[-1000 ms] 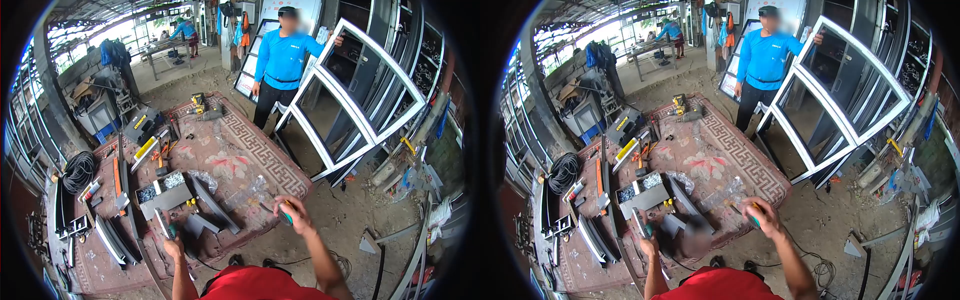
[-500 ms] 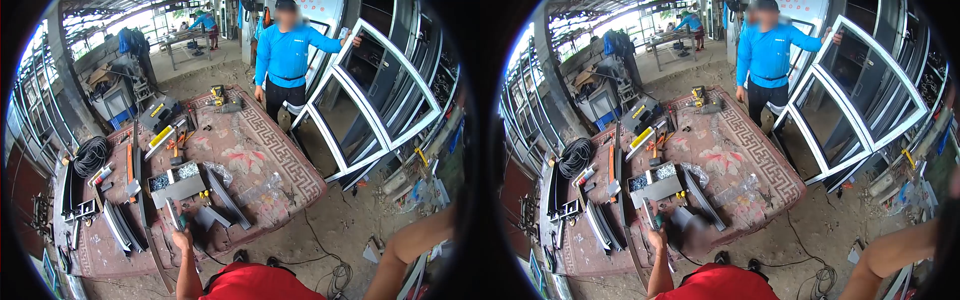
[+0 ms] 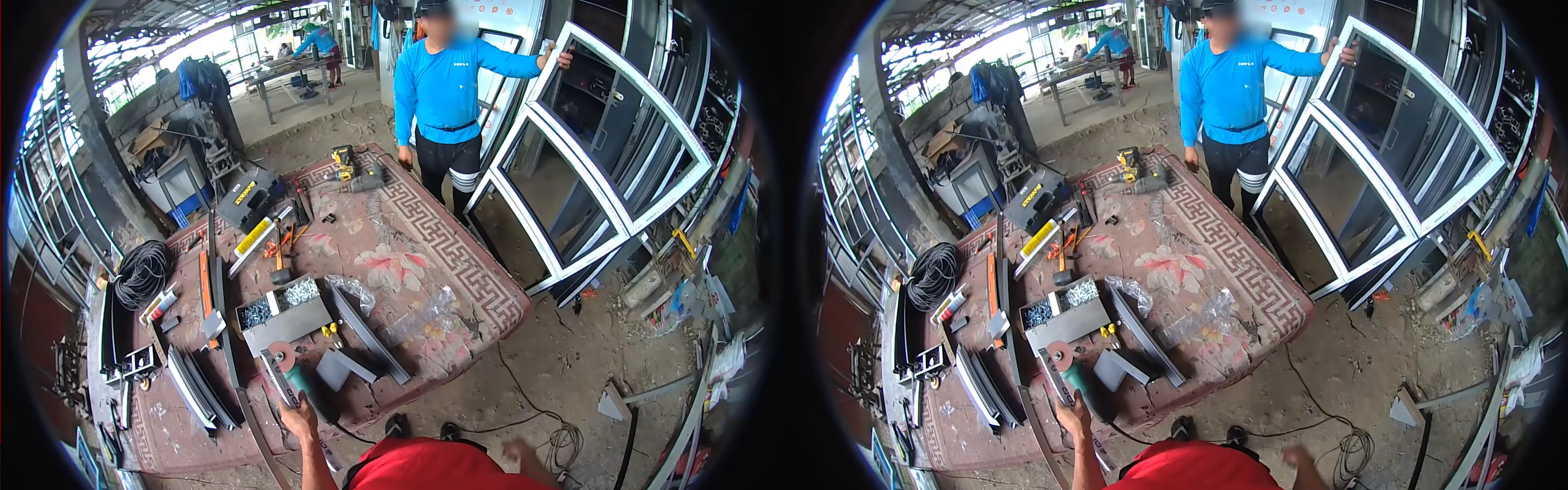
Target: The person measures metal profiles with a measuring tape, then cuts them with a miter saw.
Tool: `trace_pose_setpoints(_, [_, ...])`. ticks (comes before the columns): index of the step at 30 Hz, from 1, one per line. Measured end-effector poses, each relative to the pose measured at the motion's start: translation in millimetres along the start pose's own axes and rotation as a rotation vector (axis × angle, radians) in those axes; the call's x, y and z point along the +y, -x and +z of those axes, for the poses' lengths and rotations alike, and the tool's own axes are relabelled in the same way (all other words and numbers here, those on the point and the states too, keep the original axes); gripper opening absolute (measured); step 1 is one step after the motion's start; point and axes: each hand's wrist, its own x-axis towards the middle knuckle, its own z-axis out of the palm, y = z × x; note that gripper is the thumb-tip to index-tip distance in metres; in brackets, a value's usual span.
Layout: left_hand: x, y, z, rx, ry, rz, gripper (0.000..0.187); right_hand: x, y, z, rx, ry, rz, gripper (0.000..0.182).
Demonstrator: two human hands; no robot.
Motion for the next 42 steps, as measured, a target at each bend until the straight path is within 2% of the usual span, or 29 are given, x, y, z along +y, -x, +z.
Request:
trace_pose_setpoints(1, [4.1, 2.2, -8.3, -0.072, 0.021, 0.008, 0.039, 22.6, -25.6, 22.5, -0.401, 0.57, -0.095, 0.044])
trace_pose_setpoints(2, [28.4, 1.1, -20.8, -0.202, -0.014, -0.015, 0.032, -0.5, 17.7, 20.7, -0.409, 0.57, -0.094, 0.044])
trace_pose_setpoints(5, [48.9, 1.9, -21.1, -0.315, -0.091, 0.076, 0.029, -26.9, 31.4, 27.0, -0.323, 0.36, -0.059, 0.041])
trace_pose_setpoints(7, [63.8, 7.6, -15.2, -0.311, -0.143, 0.1, 0.026, -44.6, 37.3, 32.8, -0.259, 0.222, -0.036, 0.039])
trace_pose_setpoints(9, [73.4, 10.9, -6.6, -0.665, -0.023, 0.113, 0.024, -62.9, 41.0, 40.3, -0.191, 0.078, -0.019, 0.037])
trace_pose_setpoints(11, [96.8, 18.2, 0.8, -0.684, -0.011, 0.104, 0.025, -60.6, 45.3, 45.9, -0.133, -0.058, 0.012, 0.035])
trace_pose_setpoints(13, [100.0, 28.1, 11.2, -0.868, 0.062, 0.121, 0.026, -27.4, 69.8, 56.1, -0.098, -0.164, 0.081, 0.034])
trace_pose_setpoints(14, [102.9, 32.1, 17.6, -0.934, 0.113, 0.03, 0.027, -6.6, 66.2, 43.6, -0.078, -0.18, 0.105, 0.034])
trace_pose_setpoints(15, [108.8, 34.0, 20.0, -0.915, 0.02, 0.062, 0.029, -17.6, 77.9, 0.9, 0.051, 0.34, -0.552, 0.029])
trace_pose_setpoints(16, [115.8, 38.7, 22.8, -0.807, -0.035, 0.183, 0.023, -27.7, 19.0, -12.8, 0.11, 0.534, -0.399, 0.031])
trace_pose_setpoints(17, [126.7, 46.8, 15.9, -0.709, -0.01, 0.2, 0.026, -94.6, 84.7, -42.3, 0.22, -0.097, -0.069, 0.033])
trace_pose_setpoints(18, [131.5, 49.3, 9.3, -0.786, 0.004, -0.022, 0.03, -120.3, 98.8, -67.1, 0.268, -0.127, -0.23, 0.034])
trace_pose_setpoints(19, [120.0, 55.4, 6.2, -0.743, 0.013, 0.038, 0.033, -138.1, 73.0, -88.3, 0.181, -0.291, -0.144, 0.033])
trace_pose_setpoints(21, [102.7, 63.8, -16.2, -0.648, -0.038, 0.09, 0.036, -170.9, 64.8, -118.9, 0.14, -0.318, -0.235, 0.027])
trace_pose_setpoints(23, [98.1, 58.3, -44.1, -0.669, -0.09, -0.13, 0.035, -191.2, 76.8, -138.8, 0.182, -0.411, -0.297, 0.026])
trace_pose_setpoints(26, [30.6, 38.7, -75.5, -0.507, -0.25, -0.226, 0.039, -211.1, 72.9, -147.8, 0.21, -0.401, -0.25, 0.024])
trace_pose_setpoints(29, [-41.7, -11.6, -116.9, -0.402, -0.285, -0.353, 0.04, -207.1, 73.4, -127.9, 0.198, -0.364, -0.202, 0.026])
trace_pose_setpoints(30, [-47.5, -34.6, -130.1, -0.362, -0.344, -0.401, 0.039, -202.7, 69.5, -118.5, 0.17, -0.391, -0.189, 0.024])
trace_pose_setpoints(31, [-36.7, -58.6, -147.7, -0.382, -0.186, -0.588, 0.038, -194.4, 63.8, -107.5, 0.14, -0.415, -0.174, 0.023])
trace_pose_setpoints(32, [-99.1, -81.0, -141.4, -0.278, -0.305, -0.47, 0.038, -182.1, 57.2, -94.4, 0.139, -0.429, -0.13, 0.024])
trace_pose_setpoints(33, [-79.1, -103.3, -148.8, -0.227, -0.246, -0.556, 0.038, -177.5, 53.8, -80.7, 0.14, -0.453, -0.09, 0.024])
trace_pose_setpoints(34, [-92.4, -127.9, -145.4, -0.177, -0.382, -0.538, 0.039, -185.2, 62.0, -66.6, 0.15, -0.458, -0.089, 0.024])
trace_pose_setpoints(35, [-127.0, -152.4, -130.9, -0.098, -0.515, -0.485, 0.042, -193.1, 75.5, -49.6, 0.218, -0.422, -0.026, 0.025])
trace_pose_setpoints(37, [-117.0, -181.8, -120.6, -0.063, -0.679, -0.408, 0.045, -196.1, 117.9, -22.7, 0.307, -0.409, 0.062, 0.026])
trace_pose_setpoints(38, [-135.5, -188.1, -112.5, -0.006, -0.662, -0.323, 0.051, -200.2, 131.5, -12.3, 0.284, -0.332, 0.047, 0.026])
trace_pose_setpoints(39, [-137.4, -193.7, -111.1, -0.025, -0.62, -0.367, 0.059, -211.5, 134.9, -7.3, 0.275, -0.287, 0.021, 0.026])
trace_pose_setpoints(40, [-158.5, -202.7, -105.8, -0.003, -0.598, -0.333, 0.068, -206.5, 138.8, -3.8, 0.257, -0.33, 0.036, 0.027])
trace_pose_setpoints(41, [-198.1, -220.4, -100.7, -0.066, -0.584, -0.284, 0.072, -200.3, 122.6, 0.1, 0.24, -0.383, 0.017, 0.028])
trace_pose_setpoints(42, [-161.5, -229.7, -112.2, -0.113, -0.588, -0.425, 0.064, -199.1, 111.7, 3.4, 0.267, -0.465, 0.109, 0.027])
